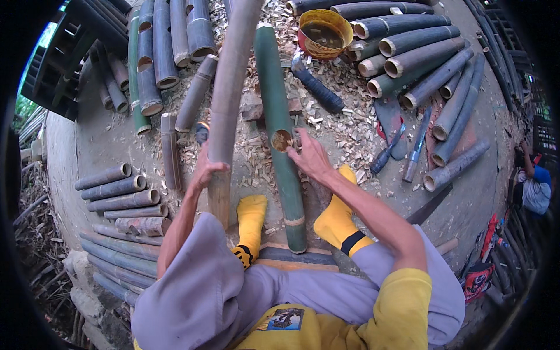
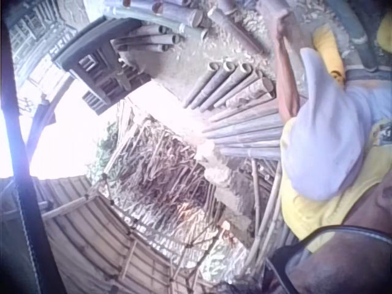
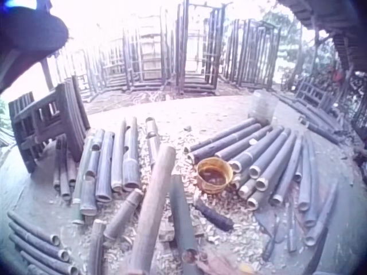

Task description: The person uses a machete to shave and cut bamboo poles, measures a pole with a tape measure, and carves a hole into one pole using a small knife and a piece of wood as a mallet.

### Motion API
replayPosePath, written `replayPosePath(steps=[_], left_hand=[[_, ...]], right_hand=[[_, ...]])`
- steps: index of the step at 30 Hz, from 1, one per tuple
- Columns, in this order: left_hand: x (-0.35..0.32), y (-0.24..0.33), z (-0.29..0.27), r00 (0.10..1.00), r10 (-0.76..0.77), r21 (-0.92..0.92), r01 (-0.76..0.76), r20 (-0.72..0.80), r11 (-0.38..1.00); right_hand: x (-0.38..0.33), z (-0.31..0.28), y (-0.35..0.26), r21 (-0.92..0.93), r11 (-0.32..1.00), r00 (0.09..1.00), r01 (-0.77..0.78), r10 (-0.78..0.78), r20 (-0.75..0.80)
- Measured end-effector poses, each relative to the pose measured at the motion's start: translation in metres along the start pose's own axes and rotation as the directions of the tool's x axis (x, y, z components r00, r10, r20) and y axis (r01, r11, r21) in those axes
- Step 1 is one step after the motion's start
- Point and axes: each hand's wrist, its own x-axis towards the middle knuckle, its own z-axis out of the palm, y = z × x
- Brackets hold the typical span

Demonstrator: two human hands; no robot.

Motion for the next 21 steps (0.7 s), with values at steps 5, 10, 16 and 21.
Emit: replayPosePath(steps=[5,10,16,21], left_hand=[[0.013,0.020,-0.018,0.978,-0.098,-0.104,0.118,0.182,0.988],[-0.001,0.014,-0.015,0.993,0.113,-0.033,-0.114,-0.025,0.993],[0.010,0.045,-0.029,0.996,0.005,-0.135,0.007,0.084,0.991],[0.024,0.052,-0.041,0.996,0.039,-0.100,-0.030,0.084,0.995]], right_hand=[[0.030,0.039,0.018,0.451,0.887,0.987,-0.097,0.145,-0.073],[0.049,0.045,0.002,0.611,0.791,0.988,-0.034,0.117,-0.096],[0.091,-0.018,-0.051,0.671,0.741,0.971,0.029,0.139,-0.195],[0.114,-0.025,-0.101,0.762,0.600,0.899,0.243,0.155,-0.409]])
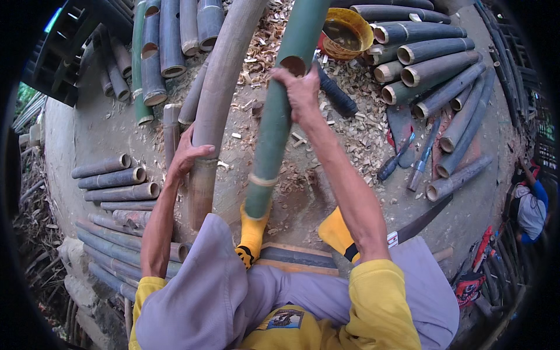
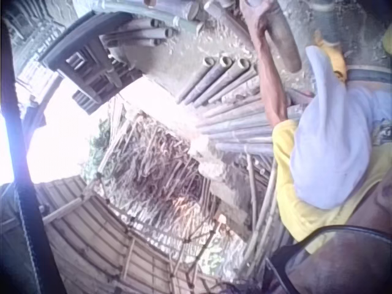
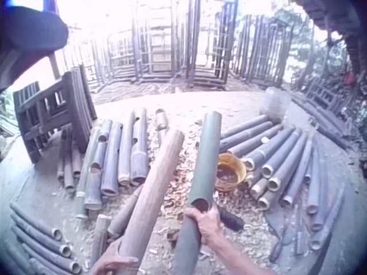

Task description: The person uses a machete to shave and cut bamboo poles, measures a pole with a tape measure, and carves a hole into one pole using a small knife and a piece of wood as a mallet.

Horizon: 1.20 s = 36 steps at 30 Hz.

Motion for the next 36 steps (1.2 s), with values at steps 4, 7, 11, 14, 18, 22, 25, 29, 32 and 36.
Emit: replayPosePath(steps=[4,7,11,14,18,22,25,29,32,36], left_hand=[[-0.010,0.007,-0.023,0.993,-0.072,0.049,0.068,0.096,0.996],[-0.025,-0.018,-0.021,0.990,-0.074,0.083,0.064,0.123,0.994],[-0.044,-0.041,-0.013,0.987,-0.065,0.082,0.053,0.145,0.995],[-0.049,-0.064,-0.011,0.978,-0.093,0.050,0.085,0.187,0.995],[-0.054,-0.099,-0.016,0.959,-0.160,0.082,0.145,0.236,0.986],[-0.051,-0.101,-0.010,0.962,-0.154,0.139,0.125,0.225,0.982],[-0.051,-0.107,-0.009,0.980,-0.113,0.161,0.087,0.165,0.983],[-0.052,-0.123,-0.010,0.991,-0.021,0.177,-0.002,0.130,0.984],[-0.057,-0.117,-0.020,0.965,-0.134,0.279,0.067,0.227,0.958],[-0.068,-0.102,-0.011,0.979,-0.125,0.267,0.079,0.159,0.960]], right_hand=[[-0.046,0.011,0.031,-0.046,0.988,0.988,-0.147,0.148,0.032],[-0.102,0.019,0.059,0.095,0.972,0.976,-0.215,0.210,0.064],[-0.154,0.014,0.105,0.150,0.909,0.917,-0.389,0.365,0.164],[-0.177,0.006,0.140,0.096,0.924,0.927,-0.371,0.361,0.103],[-0.186,-0.011,0.159,0.197,0.830,0.849,-0.522,0.481,0.221],[-0.181,-0.012,0.147,-0.011,0.932,0.921,-0.363,0.361,0.144],[-0.179,-0.005,0.118,-0.101,0.925,0.917,-0.366,0.377,0.127],[-0.173,-0.005,0.131,-0.188,0.922,0.929,-0.339,0.360,0.090],[-0.177,-0.007,0.150,-0.216,0.915,0.931,-0.341,0.360,0.054],[-0.181,-0.001,0.144,-0.191,0.921,0.936,-0.341,0.350,0.018]])
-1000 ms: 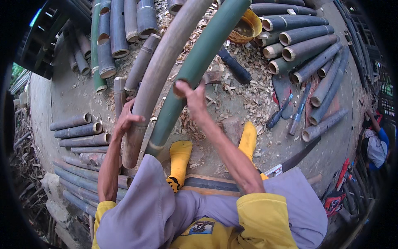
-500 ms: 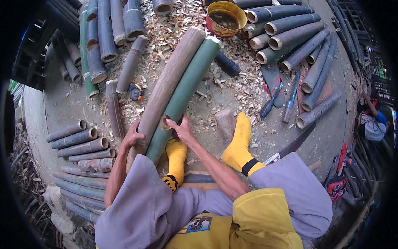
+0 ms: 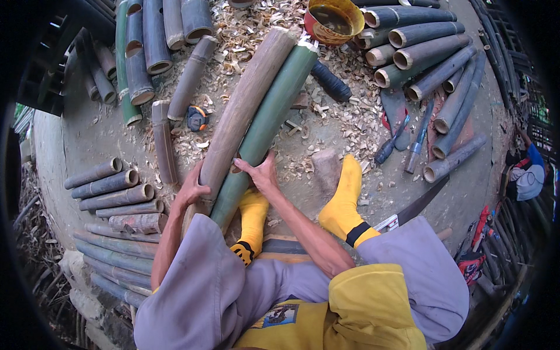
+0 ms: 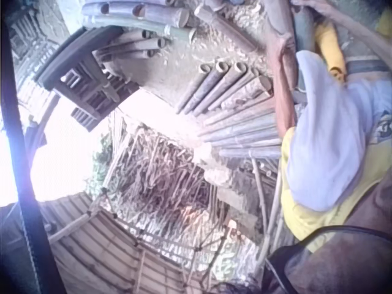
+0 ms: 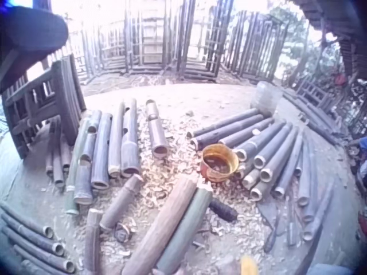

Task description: The person uses a machete to shave and cut bamboo poles, measures a pole with a tape measure, and carves a hole into one pole using a small knife and a piece of wood as a mallet.

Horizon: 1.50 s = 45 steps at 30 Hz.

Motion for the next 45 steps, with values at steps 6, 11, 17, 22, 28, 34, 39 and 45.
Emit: replayPosePath(steps=[6,11,17,22,28,34,39,45], left_hand=[[-0.024,0.068,0.072,0.912,0.096,0.561,0.160,-0.399,0.813],[-0.028,0.054,0.094,0.831,0.104,0.611,0.311,-0.547,0.727],[-0.019,0.057,0.098,0.841,0.148,0.614,0.247,-0.520,0.750],[-0.023,0.055,0.095,0.839,0.152,0.620,0.252,-0.523,0.743],[-0.025,0.055,0.094,0.849,0.146,0.628,0.248,-0.507,0.737],[-0.024,0.060,0.098,0.842,0.120,0.639,0.298,-0.526,0.710],[-0.021,0.058,0.105,0.810,0.181,0.642,0.283,-0.557,0.713],[-0.019,0.051,0.106,0.802,0.149,0.624,0.319,-0.579,0.713]], right_hand=[[0.005,-0.013,-0.014,0.220,0.975,0.994,-0.038,0.015,0.108],[0.012,-0.011,-0.028,-0.200,0.978,0.993,-0.052,0.029,-0.113],[0.143,-0.103,-0.152,-0.735,0.488,0.707,0.472,-0.707,-0.016],[0.207,-0.122,-0.185,-0.341,0.794,0.855,0.503,-0.401,0.328],[0.220,-0.123,-0.175,-0.155,0.813,0.799,0.562,-0.484,0.357],[0.220,-0.125,-0.176,-0.086,0.826,0.796,0.557,-0.502,0.339],[0.224,-0.121,-0.176,-0.161,0.797,0.786,0.582,-0.501,0.362],[0.231,-0.152,-0.153,-0.516,0.631,0.747,0.580,-0.664,0.027]])
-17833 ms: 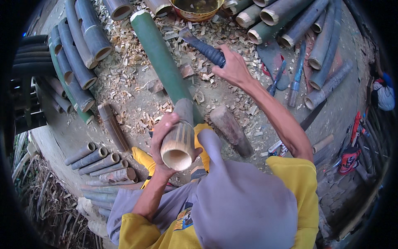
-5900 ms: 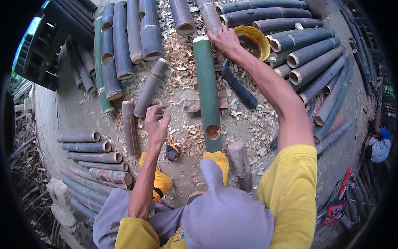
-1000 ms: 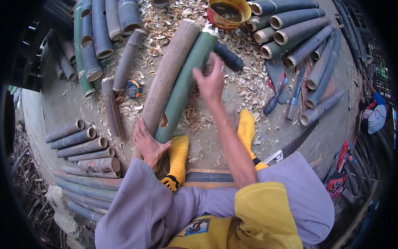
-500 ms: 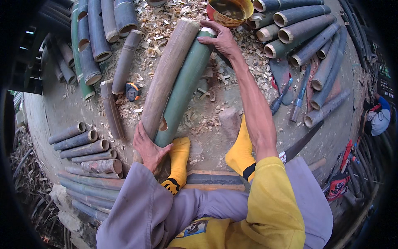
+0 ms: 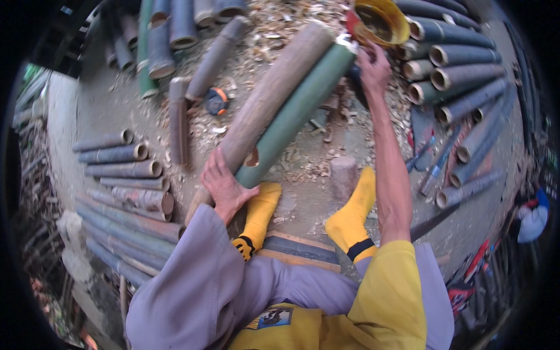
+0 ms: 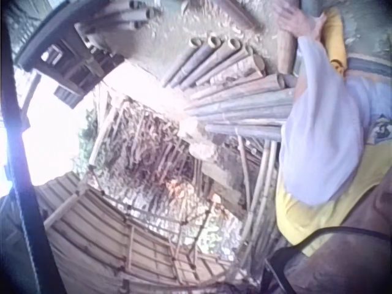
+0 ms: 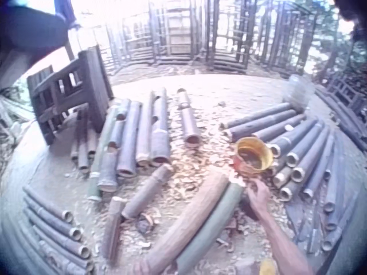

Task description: The person uses a machete to shave and cut bamboo poles, measures a pole with a tape measure, and carves a hole into one pole using a small knife and a piece of wood as a mallet.

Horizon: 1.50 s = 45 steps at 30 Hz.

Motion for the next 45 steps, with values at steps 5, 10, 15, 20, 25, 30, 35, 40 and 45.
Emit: replayPosePath(steps=[5,10,15,20,25,30,35,40,45], left_hand=[[-0.002,-0.002,-0.001,0.995,-0.064,-0.006,0.065,0.081,0.998],[-0.006,-0.002,-0.004,0.996,-0.061,-0.002,0.061,0.059,0.998],[-0.006,-0.006,0.011,0.998,-0.053,0.076,0.055,-0.031,0.996],[-0.008,-0.011,0.026,0.984,-0.023,0.079,0.037,-0.176,0.996],[-0.015,-0.011,0.008,0.997,-0.029,-0.066,0.025,-0.065,0.997],[-0.018,-0.013,0.007,0.997,-0.022,-0.062,0.018,-0.070,0.998],[-0.004,-0.003,0.006,0.997,0.014,-0.107,-0.022,-0.079,0.994],[-0.012,-0.026,0.037,0.975,-0.057,0.089,0.078,-0.217,0.993],[-0.004,-0.016,0.034,0.980,-0.025,0.110,0.047,-0.198,0.993]], right_hand=[[-0.044,-0.008,0.022,-0.563,0.772,0.949,0.295,-0.170,0.264],[-0.041,-0.018,0.011,-0.662,0.711,0.952,0.237,-0.035,0.304],[-0.058,-0.073,-0.005,-0.541,0.833,0.944,0.116,0.078,0.321],[-0.072,-0.116,-0.016,-0.585,0.781,0.932,0.219,0.009,0.361],[-0.078,-0.125,-0.043,-0.571,0.794,0.953,0.209,-0.033,0.302],[-0.088,-0.104,-0.067,-0.438,0.894,0.941,0.095,0.063,0.333],[-0.099,-0.093,-0.080,-0.347,0.933,0.925,-0.096,0.213,0.316],[-0.160,-0.018,-0.147,-0.209,0.978,0.803,0.008,0.118,0.585],[-0.204,0.006,-0.158,-0.124,0.992,0.690,0.016,0.079,0.720]])
